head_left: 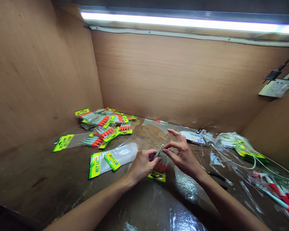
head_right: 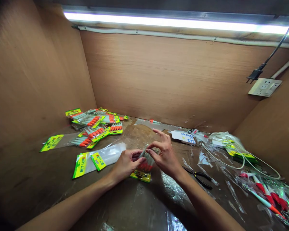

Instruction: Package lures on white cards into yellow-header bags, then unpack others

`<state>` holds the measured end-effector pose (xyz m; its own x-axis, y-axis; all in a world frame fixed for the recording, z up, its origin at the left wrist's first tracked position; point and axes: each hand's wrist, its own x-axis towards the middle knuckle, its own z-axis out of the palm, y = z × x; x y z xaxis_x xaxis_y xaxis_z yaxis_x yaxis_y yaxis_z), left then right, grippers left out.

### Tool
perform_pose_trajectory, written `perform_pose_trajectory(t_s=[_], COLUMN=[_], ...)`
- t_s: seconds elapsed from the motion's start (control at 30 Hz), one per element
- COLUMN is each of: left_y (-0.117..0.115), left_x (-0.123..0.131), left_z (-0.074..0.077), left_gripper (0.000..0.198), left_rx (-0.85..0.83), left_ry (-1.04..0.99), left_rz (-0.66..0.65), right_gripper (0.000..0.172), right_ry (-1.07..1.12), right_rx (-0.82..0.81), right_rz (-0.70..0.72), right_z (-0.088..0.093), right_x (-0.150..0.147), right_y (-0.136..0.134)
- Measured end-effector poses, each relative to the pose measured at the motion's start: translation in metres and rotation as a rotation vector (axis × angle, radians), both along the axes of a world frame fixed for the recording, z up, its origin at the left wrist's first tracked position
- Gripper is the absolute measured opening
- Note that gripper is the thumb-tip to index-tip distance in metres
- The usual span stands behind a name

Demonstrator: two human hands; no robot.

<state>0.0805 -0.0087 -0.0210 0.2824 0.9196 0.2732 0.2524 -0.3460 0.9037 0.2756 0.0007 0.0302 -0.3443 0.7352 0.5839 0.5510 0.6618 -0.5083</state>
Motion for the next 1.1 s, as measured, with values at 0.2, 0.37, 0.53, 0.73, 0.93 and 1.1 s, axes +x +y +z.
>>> perform_pose_trajectory(t_s=[0.2,0.37,0.53,0.73,0.93,1.1], left_y=[-0.005,0.000,0.004,0.005,0.007,0.007], left_x=[-0.001,-0.002,-0.004,-0.007,-0.009,-0.011], left_z=[0.001,0.000,0.002,0.006,0.004,0.007], left_gripper=[0.025,0.026,0.028,0.040,0.045,0.039], left_rx=[0.065,0.003,-0.091,-0.223,-0.237,-0.153], left_ry=[0.076,0.017,-0.048,-0.066,-0.037,0.045], left_rz=[0.065,0.003,-0.109,-0.270,-0.303,-0.258], right_gripper=[0.008,0.014,0.012,0.012,0.011,0.019], right_ry=[-0.014,0.004,-0.074,-0.104,-0.115,-0.051], right_rx=[0.024,0.120,0.044,-0.091,-0.256,-0.334], right_rz=[-0.025,-0.134,-0.047,0.122,0.180,0.201], right_z=[-0.004,-0.002,0.008,0.016,0.010,0.003], right_x=[-0.006,0.001,0.019,0.030,0.035,0.032], right_y=[-0.004,0.002,0.015,0.018,0.024,0.027])
